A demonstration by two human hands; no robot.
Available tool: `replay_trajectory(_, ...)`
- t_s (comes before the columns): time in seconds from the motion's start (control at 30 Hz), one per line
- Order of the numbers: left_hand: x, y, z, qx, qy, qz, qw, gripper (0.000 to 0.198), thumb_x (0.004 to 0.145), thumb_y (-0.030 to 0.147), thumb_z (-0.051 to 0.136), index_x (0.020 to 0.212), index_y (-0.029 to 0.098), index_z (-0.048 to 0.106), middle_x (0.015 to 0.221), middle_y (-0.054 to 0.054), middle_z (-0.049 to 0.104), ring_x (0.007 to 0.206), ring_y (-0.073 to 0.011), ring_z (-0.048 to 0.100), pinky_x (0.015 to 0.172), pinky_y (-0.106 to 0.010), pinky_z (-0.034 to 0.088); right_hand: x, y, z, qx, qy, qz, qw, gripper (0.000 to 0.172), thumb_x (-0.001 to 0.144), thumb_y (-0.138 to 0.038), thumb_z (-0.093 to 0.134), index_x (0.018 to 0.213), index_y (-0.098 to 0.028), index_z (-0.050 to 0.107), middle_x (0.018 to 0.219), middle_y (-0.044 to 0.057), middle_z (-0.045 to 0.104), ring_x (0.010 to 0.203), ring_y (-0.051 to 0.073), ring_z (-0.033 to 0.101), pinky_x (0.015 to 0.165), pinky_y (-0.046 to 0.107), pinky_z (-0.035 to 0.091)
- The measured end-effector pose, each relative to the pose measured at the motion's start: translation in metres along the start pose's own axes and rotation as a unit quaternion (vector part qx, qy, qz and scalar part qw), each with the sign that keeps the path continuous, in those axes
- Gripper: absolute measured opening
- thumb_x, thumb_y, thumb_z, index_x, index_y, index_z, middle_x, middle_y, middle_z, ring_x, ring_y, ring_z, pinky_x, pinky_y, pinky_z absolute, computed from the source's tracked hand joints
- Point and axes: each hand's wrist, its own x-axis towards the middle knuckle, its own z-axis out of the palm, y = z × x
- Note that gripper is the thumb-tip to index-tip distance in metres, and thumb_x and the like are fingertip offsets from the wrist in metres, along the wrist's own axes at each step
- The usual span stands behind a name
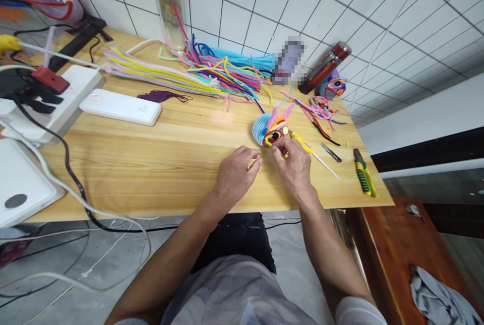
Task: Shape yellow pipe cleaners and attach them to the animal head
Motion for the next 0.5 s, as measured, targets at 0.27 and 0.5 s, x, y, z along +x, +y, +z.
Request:
replay_trajectory(0.27, 0.0003, -0.0012, 0.0016, -0.009, 0.003, -0.001, 1.0, 0.013, 0.098, 0.015, 0.074, 0.107, 0.023, 0.079, 0.106, -0.003, 0.081, 0.081, -0.0153, 0.073, 0.085, -0.029, 0.06, 0.0044, 0.0036, -0.0055, 0.021, -0.036, 0.015, 0.999, 0.013, 0.099, -0.027, 0.06, 0.088, -0.025, 0.067, 0.084, 0.004, 0.073, 0.077, 0.022, 0.066, 0.076, 0.034, 0.05)
replay_trajectory(0.5, 0.0002, -0.0012, 0.0015, -0.016, 0.006, -0.004, 1.0, 0.014, 0.098, 0.014, 0.073, 0.107, 0.022, 0.079, 0.107, -0.003, 0.081, 0.08, -0.0154, 0.072, 0.085, -0.03, 0.06, 0.0069, 0.0029, -0.0093, 0.025, -0.055, 0.019, 0.998, 0.012, 0.098, -0.027, 0.06, 0.088, -0.025, 0.067, 0.085, 0.004, 0.072, 0.079, 0.022, 0.066, 0.077, 0.034, 0.05)
